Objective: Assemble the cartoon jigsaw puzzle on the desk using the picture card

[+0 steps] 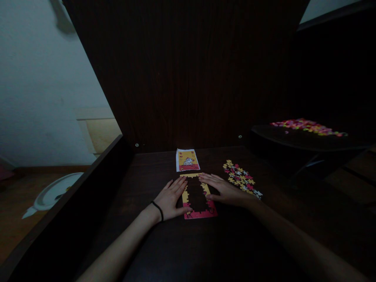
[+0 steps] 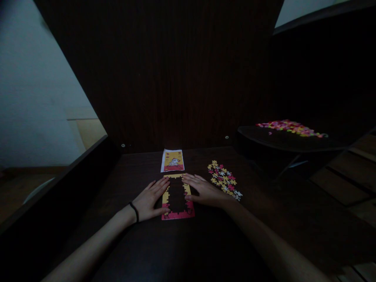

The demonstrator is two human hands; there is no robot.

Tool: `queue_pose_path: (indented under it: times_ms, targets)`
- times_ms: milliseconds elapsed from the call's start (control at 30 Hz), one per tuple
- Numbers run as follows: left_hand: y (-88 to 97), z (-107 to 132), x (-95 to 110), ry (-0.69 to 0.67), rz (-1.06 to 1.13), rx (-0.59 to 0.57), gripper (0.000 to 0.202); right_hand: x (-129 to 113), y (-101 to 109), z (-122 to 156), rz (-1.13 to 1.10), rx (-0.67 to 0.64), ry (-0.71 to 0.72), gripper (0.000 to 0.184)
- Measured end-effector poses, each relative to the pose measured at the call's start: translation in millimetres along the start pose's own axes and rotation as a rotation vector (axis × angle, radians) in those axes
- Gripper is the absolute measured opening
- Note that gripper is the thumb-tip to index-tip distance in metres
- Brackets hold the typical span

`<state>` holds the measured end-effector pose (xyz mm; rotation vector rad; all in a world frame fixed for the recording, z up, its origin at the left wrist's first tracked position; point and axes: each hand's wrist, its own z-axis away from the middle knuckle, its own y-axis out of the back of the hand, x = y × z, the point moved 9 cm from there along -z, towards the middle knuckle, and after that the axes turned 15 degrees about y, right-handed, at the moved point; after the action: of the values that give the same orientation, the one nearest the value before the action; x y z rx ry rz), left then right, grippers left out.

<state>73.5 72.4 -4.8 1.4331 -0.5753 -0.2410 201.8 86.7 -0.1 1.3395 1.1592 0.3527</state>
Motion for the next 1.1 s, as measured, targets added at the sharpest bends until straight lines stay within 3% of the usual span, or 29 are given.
queue_pose_path:
  times_ms: [1100]
  targets:
    - [3.0,0.3,0.1,-0.003,0.003,0.002,0.084,4.9,0.9,0.7,-0.042,0.027,0.000,0.067]
